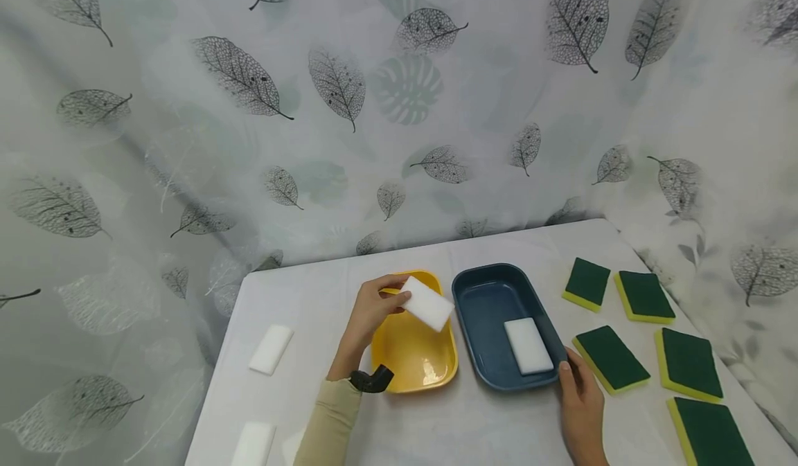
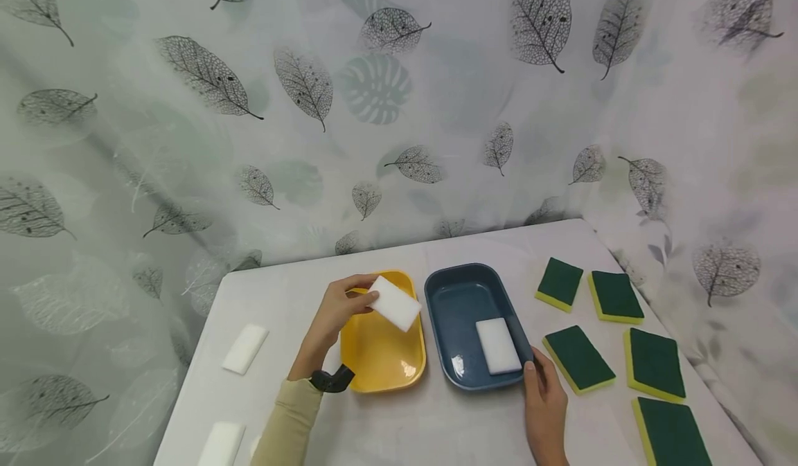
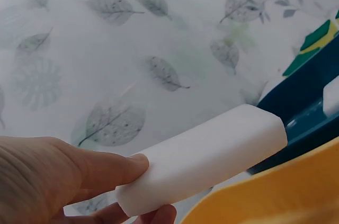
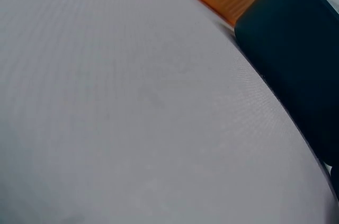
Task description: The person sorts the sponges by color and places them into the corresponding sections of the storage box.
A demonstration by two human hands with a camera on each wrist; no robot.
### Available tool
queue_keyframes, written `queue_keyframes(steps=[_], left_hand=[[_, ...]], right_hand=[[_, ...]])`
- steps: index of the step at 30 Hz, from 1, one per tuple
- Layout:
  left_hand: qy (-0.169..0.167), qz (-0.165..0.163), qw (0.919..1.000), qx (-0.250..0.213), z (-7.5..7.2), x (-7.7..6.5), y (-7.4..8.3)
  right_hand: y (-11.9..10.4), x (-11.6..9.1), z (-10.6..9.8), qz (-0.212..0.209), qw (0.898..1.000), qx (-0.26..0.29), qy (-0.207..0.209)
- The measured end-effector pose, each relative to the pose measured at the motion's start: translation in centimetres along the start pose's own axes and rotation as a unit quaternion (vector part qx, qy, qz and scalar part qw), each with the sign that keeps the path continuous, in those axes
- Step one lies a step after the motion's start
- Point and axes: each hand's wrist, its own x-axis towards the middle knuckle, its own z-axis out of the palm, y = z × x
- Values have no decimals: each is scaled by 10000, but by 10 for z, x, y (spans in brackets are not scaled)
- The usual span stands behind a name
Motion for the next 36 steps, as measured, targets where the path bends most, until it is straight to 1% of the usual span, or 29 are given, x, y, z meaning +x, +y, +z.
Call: queue_keyframes(steps=[4,10,20,24,29,34,36], left_hand=[[-325,98,9993,162,13,5,7],[-705,291,9966,313,31,14,11],[-1301,374,9865,920,57,30,15],[-1467,606,9774,1396,67,37,17],[-1687,976,9618,1921,80,45,21],[-1884,1160,9429,2489,94,53,23],[-1968,1166,9374,2627,99,56,22]], right_hand=[[1,1,-1,-25,10000,-12,-44],[1,1,-1,-5,9999,24,-123],[1,1,-2,12,9999,51,-115],[1,0,-2,-38,10000,32,-66],[1,0,-2,-60,10000,-10,-47],[0,0,-2,-18,10000,-21,-76],[0,0,-2,13,9999,-40,-91]])
